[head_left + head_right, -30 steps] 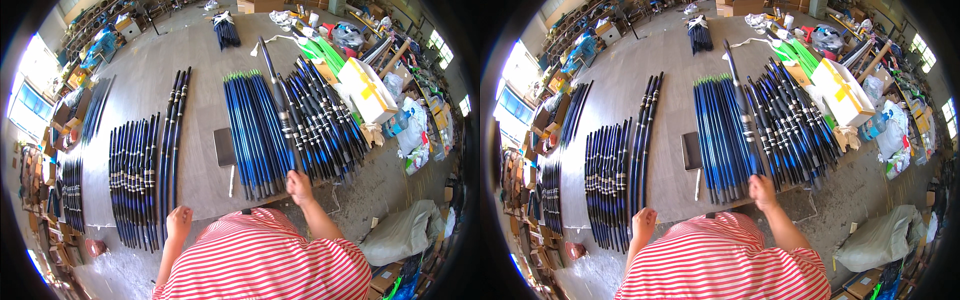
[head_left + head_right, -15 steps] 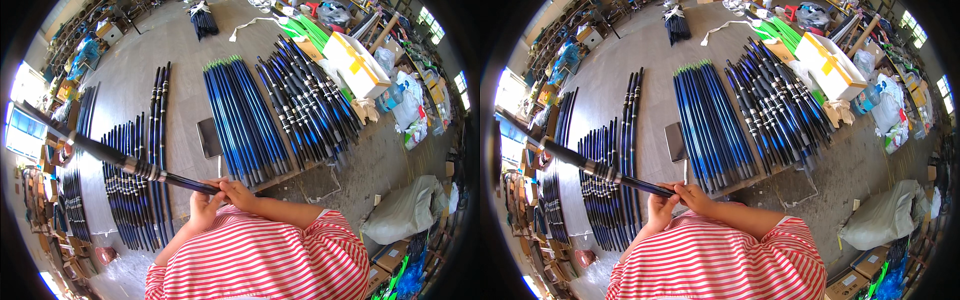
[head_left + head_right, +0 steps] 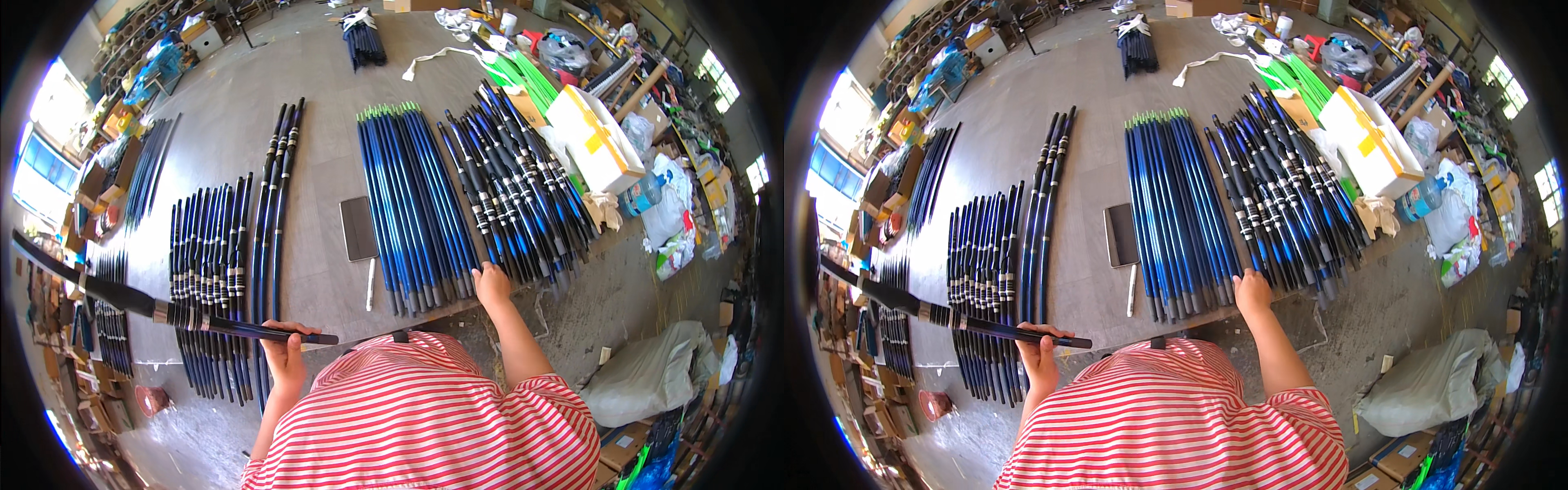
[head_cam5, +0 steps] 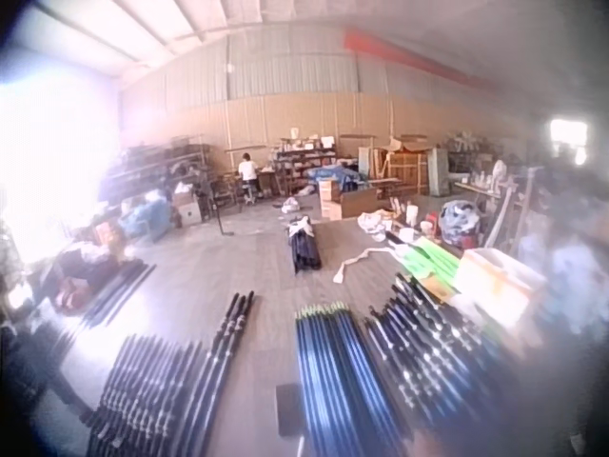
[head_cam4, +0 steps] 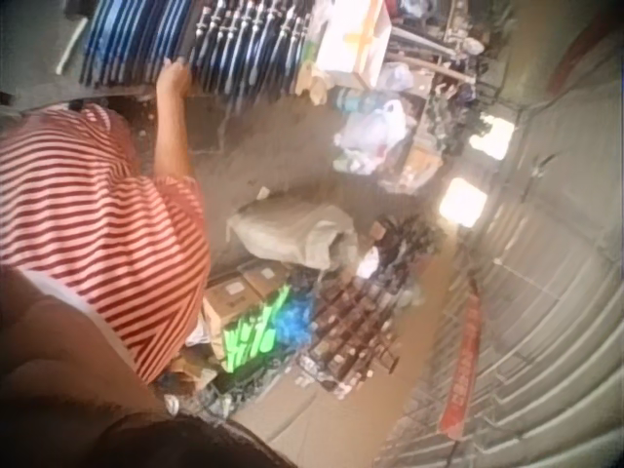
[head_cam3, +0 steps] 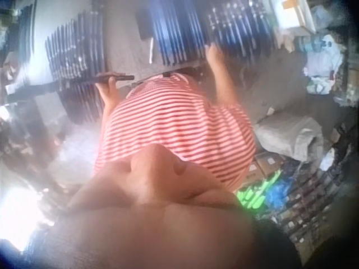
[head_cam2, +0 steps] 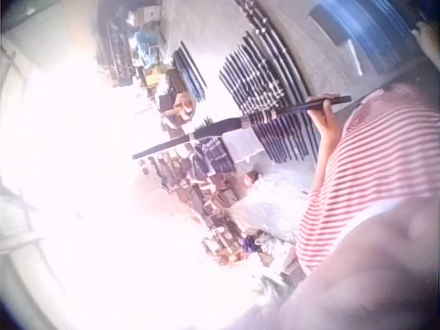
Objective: The person organizes fishing rods by picking up a bundle, carrying it across the room, and placing it on a table, then individually picks up and rotates fishing rods to check different sides before setting them down in an organized row on the table.
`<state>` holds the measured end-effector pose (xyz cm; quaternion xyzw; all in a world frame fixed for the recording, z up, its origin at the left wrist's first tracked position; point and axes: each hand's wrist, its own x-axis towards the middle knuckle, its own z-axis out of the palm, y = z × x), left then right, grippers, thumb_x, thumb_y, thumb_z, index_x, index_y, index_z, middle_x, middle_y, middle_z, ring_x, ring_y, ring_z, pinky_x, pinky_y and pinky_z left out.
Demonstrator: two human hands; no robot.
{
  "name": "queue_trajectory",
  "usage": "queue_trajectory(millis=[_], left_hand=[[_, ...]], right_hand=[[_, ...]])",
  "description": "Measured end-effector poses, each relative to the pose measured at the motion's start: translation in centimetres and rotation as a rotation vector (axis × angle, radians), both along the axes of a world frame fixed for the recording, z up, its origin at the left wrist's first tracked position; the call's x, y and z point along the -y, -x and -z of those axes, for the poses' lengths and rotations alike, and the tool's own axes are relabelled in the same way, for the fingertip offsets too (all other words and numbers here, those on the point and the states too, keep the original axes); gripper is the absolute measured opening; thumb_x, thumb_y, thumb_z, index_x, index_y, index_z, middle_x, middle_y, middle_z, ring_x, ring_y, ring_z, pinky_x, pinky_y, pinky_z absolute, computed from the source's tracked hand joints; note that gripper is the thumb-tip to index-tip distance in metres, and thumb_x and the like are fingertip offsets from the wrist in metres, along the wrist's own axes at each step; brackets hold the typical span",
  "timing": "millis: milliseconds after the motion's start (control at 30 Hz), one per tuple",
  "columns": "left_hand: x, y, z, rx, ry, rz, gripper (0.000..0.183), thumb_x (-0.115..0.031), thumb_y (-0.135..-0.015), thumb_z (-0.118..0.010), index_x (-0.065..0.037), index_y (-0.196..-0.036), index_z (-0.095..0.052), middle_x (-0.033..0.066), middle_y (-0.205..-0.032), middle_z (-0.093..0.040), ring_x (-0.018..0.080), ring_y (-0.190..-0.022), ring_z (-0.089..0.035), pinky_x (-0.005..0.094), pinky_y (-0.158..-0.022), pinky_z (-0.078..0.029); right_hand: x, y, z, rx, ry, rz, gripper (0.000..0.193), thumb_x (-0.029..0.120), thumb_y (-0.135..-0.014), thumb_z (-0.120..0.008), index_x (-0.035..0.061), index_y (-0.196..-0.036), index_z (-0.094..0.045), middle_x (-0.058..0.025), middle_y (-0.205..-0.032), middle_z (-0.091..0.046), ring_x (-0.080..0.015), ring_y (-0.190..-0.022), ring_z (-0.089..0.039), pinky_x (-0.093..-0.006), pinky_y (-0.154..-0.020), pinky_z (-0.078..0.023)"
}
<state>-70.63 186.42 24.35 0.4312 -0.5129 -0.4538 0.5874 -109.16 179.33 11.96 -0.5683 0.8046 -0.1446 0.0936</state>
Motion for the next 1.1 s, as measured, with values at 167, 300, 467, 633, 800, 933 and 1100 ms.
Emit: queue_trajectory(millis=[167, 300, 467, 633, 800, 933, 1100], left_hand=[[-1.3, -2.2, 1.1, 0.052, 0.050, -0.063, 0.028, -0.008, -0.091, -0.045, -0.008, -0.113, -0.028, 0.0125, -0.092, -0.054, 0.0237, -0.086, -0.058, 0.0422, -0.084, -0.045], [-1.4, -2.9, 0.8, 0.085, 0.072, -0.128, 0.029, -0.010, -0.091, -0.048, -0.007, -0.111, -0.027, 0.0134, -0.092, -0.053, 0.0235, -0.085, -0.058, 0.0413, -0.084, -0.045], [-1.6, -4.4, 0.8, 0.106, 0.103, -0.152, 0.027, -0.007, -0.091, -0.046, -0.007, -0.111, -0.027, 0.0126, -0.092, -0.053, 0.0227, -0.086, -0.058, 0.0403, -0.083, -0.046], [-1.5, -5.1, 1.1, 0.117, 0.089, -0.183, 0.026, -0.005, -0.091, -0.045, -0.005, -0.110, -0.028, 0.0125, -0.091, -0.053, 0.0220, -0.083, -0.059, 0.0378, -0.081, -0.046], [-0.7, -5.8, 0.4, 0.091, 0.113, -0.253, 0.026, -0.004, -0.090, -0.045, -0.004, -0.111, -0.029, 0.0122, -0.090, -0.053, 0.0215, -0.081, -0.059, 0.0369, -0.079, -0.047], [0.1, -8.9, -0.9, 0.114, 0.209, -0.316, 0.031, -0.006, -0.090, -0.046, -0.005, -0.115, -0.028, 0.0116, -0.090, -0.051, 0.0206, -0.079, -0.057, 0.0408, -0.078, -0.049], [2.2, -14.2, -7.0, 0.183, 0.332, -0.592, 0.018, -0.003, -0.090, -0.044, -0.005, -0.102, -0.031, 0.0083, -0.079, -0.050, 0.0156, -0.061, -0.056, 0.0302, -0.058, -0.051]], right_hand=[[0.3, 0.8, 1.9, 0.118, -0.048, 0.028, 0.024, 0.022, -0.080, -0.059, 0.0004, -0.092, -0.058, -0.0199, -0.093, -0.058, -0.0358, -0.088, -0.056, -0.0429, -0.078, -0.046], [0.7, 0.8, 2.7, -0.004, -0.086, 0.007, 0.020, 0.017, -0.079, -0.059, -0.0012, -0.088, -0.057, -0.0209, -0.093, -0.058, -0.0345, -0.090, -0.056, -0.0423, -0.079, -0.046], [0.7, 0.2, 3.1, 0.070, 0.013, 0.082, 0.026, 0.019, -0.082, -0.053, -0.0011, -0.098, -0.057, -0.0219, -0.096, -0.059, -0.0359, -0.091, -0.056, -0.0422, -0.080, -0.046], [1.5, 0.2, 3.0, 0.356, 0.173, 0.274, 0.039, 0.030, -0.087, -0.040, 0.0003, -0.097, -0.063, -0.0221, -0.090, -0.062, -0.0379, -0.090, -0.057, -0.0443, -0.078, -0.044], [1.1, -0.1, 3.5, 0.794, 0.403, 0.384, 0.045, 0.036, -0.089, -0.052, -0.0028, -0.071, -0.064, -0.0025, -0.050, -0.050, -0.0068, -0.044, -0.038, -0.0244, -0.042, -0.028], [-0.6, -1.7, 0.5, 1.161, 0.637, 0.358, 0.035, 0.034, -0.089, -0.054, 0.0049, -0.069, -0.058, -0.0019, -0.060, -0.054, -0.0034, -0.050, -0.041, -0.0188, -0.041, -0.027], [-3.4, -0.6, -1.5, 1.340, 0.342, 0.324, 0.033, 0.031, -0.085, -0.060, 0.0116, -0.061, -0.047, 0.0026, -0.051, -0.042, -0.0053, -0.041, -0.037, -0.0205, -0.037, -0.025]])
